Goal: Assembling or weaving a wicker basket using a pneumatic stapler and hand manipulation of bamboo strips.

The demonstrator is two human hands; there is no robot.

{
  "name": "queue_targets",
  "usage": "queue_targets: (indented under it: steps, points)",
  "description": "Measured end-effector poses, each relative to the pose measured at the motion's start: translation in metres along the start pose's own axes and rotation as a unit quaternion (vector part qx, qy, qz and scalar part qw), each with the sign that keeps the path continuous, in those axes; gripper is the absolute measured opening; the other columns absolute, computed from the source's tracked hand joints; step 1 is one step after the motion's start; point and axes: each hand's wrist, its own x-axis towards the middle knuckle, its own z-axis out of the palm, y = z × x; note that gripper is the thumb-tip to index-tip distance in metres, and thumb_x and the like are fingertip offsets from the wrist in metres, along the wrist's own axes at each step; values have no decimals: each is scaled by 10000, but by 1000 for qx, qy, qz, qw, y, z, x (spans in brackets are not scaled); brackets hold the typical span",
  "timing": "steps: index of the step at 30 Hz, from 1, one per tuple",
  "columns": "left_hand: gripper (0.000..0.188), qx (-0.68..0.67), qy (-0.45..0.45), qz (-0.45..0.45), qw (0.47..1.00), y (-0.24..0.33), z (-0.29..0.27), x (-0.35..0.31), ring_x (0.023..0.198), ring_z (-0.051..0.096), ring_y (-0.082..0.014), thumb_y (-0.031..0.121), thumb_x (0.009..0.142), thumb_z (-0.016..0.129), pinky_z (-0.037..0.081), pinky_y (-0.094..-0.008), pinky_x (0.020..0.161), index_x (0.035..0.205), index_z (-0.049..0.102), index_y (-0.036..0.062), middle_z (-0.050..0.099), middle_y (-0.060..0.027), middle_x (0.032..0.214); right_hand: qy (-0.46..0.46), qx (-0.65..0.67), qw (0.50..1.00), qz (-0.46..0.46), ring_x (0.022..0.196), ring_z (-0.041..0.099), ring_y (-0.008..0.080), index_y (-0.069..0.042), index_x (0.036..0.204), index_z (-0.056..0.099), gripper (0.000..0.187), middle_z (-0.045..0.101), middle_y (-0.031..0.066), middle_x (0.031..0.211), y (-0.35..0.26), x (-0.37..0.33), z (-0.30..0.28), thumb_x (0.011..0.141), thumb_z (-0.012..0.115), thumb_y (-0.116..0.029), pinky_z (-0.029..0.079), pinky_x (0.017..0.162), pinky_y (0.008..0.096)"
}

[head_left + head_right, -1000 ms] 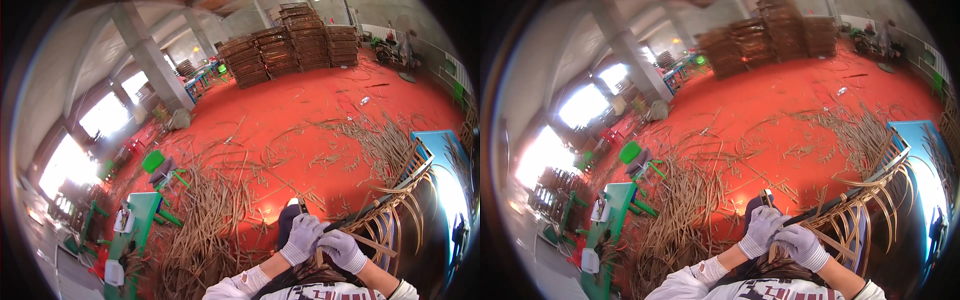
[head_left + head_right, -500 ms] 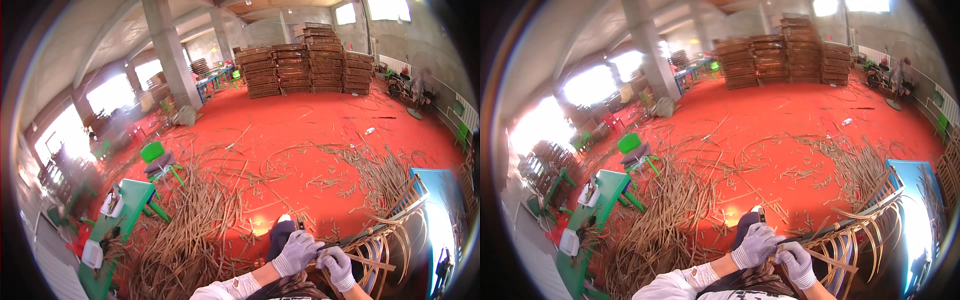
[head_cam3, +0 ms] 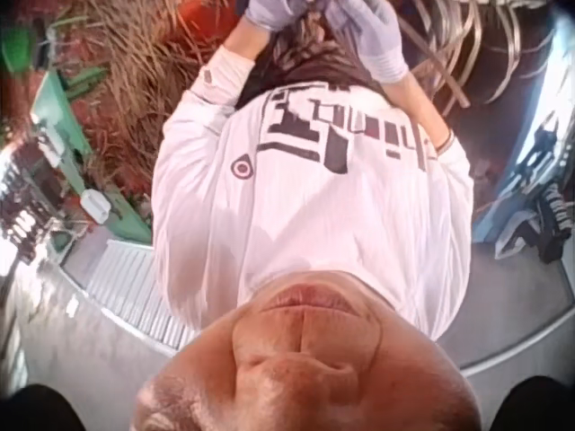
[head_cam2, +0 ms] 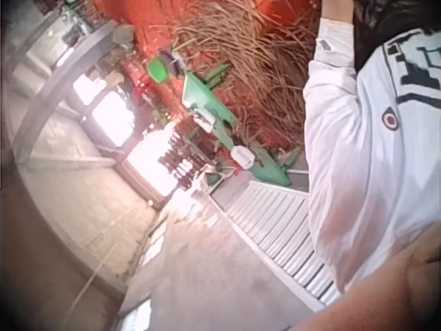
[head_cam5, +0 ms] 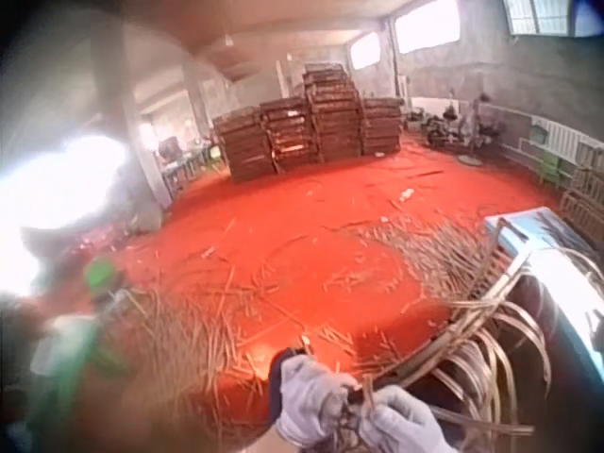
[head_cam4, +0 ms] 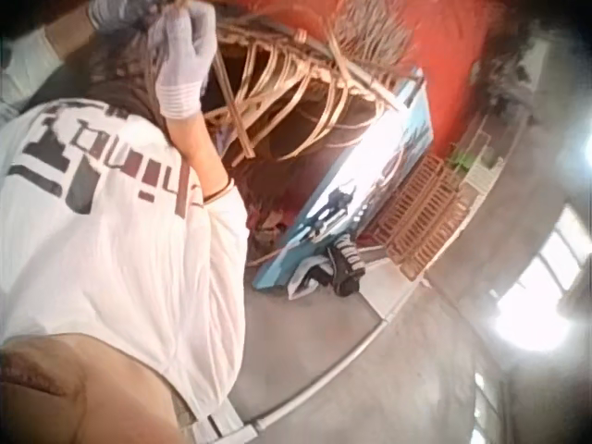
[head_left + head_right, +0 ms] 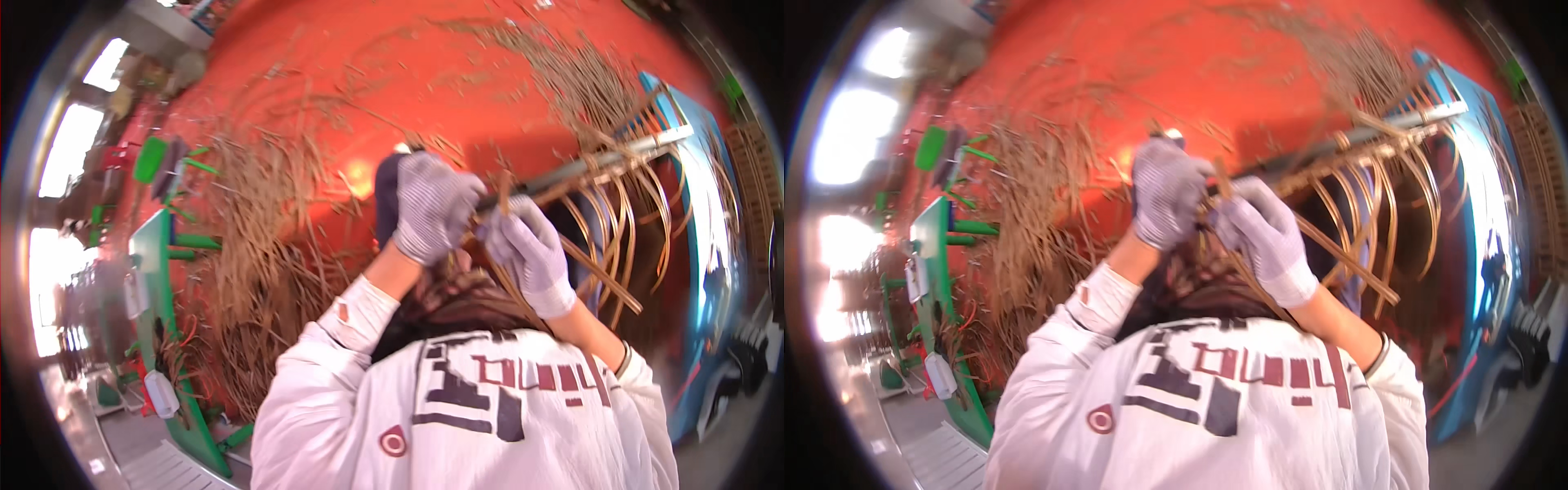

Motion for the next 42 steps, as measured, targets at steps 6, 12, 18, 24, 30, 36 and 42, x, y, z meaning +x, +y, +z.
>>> queue_targets:
  steps: [6, 12, 18, 24, 30, 36, 42]
  points:
    - [142, -80, 157, 10, 984, -10, 34, -12, 713, 550, -251, 216, 888, 553, 385, -425, 858, 816, 648, 138, 579, -19, 708, 11, 35, 999, 24, 630, 441, 61, -8, 1012, 583, 157, 530, 1, 726, 7, 1, -9, 1017, 558, -163, 359, 568, 209]
    - [136, -73, 170, 39, 982, -7, 40, -22, 744, 556, -236, 183, 889, 547, 386, -411, 880, 793, 631, 137, 620, -11, 744, -20, -20, 999, 40, 630, 441, 47, -10, 996, 609, 156, 541, -19, 755, -2, -21, -7, 1008, 569, -161, 357, 558, 197]
    - [251, -124, 175, 0, 977, -9, 44, -31, 899, 573, -258, 292, 945, 539, 401, -422, 920, 898, 652, 74, 649, -44, 795, -22, -116, 993, 14, 617, 486, 52, -6, 967, 600, 155, 552, 2, 709, -18, -10, 6, 1004, 572, -154, 404, 570, 207]
    - [241, -177, 210, -51, 960, -1, 38, -25, 821, 606, -219, 213, 996, 466, 372, -415, 1016, 1007, 660, 70, 643, -2, 713, -25, -180, 982, -54, 693, 636, 105, 25, 991, 596, 132, 627, 42, 766, -32, 8, 10, 1009, 552, -98, 527, 659, 244]
    - [228, -194, 180, -72, 962, 6, 24, -21, 794, 594, -209, 186, 997, 475, 391, -370, 950, 1039, 670, 75, 677, -4, 721, -31, -170, 984, -37, 705, 645, 122, 29, 1020, 602, 135, 641, 55, 802, -34, 10, 12, 1009, 555, -98, 540, 674, 257]
    - [216, -232, 100, -71, 965, 6, 20, -8, 662, 583, -194, 201, 985, 510, 406, -342, 817, 1061, 688, 105, 632, 14, 663, -13, -87, 994, -57, 717, 656, 141, 15, 1053, 600, 145, 653, 73, 803, -17, -6, 4, 1019, 543, -113, 551, 669, 273]
    - [184, -234, 84, -56, 967, 4, 20, -7, 625, 579, -199, 186, 952, 557, 412, -339, 767, 1054, 699, 128, 612, 7, 640, -27, -61, 996, -55, 729, 661, 149, 14, 1081, 594, 158, 658, 82, 800, -2, -11, -5, 1027, 533, -123, 555, 682, 284]
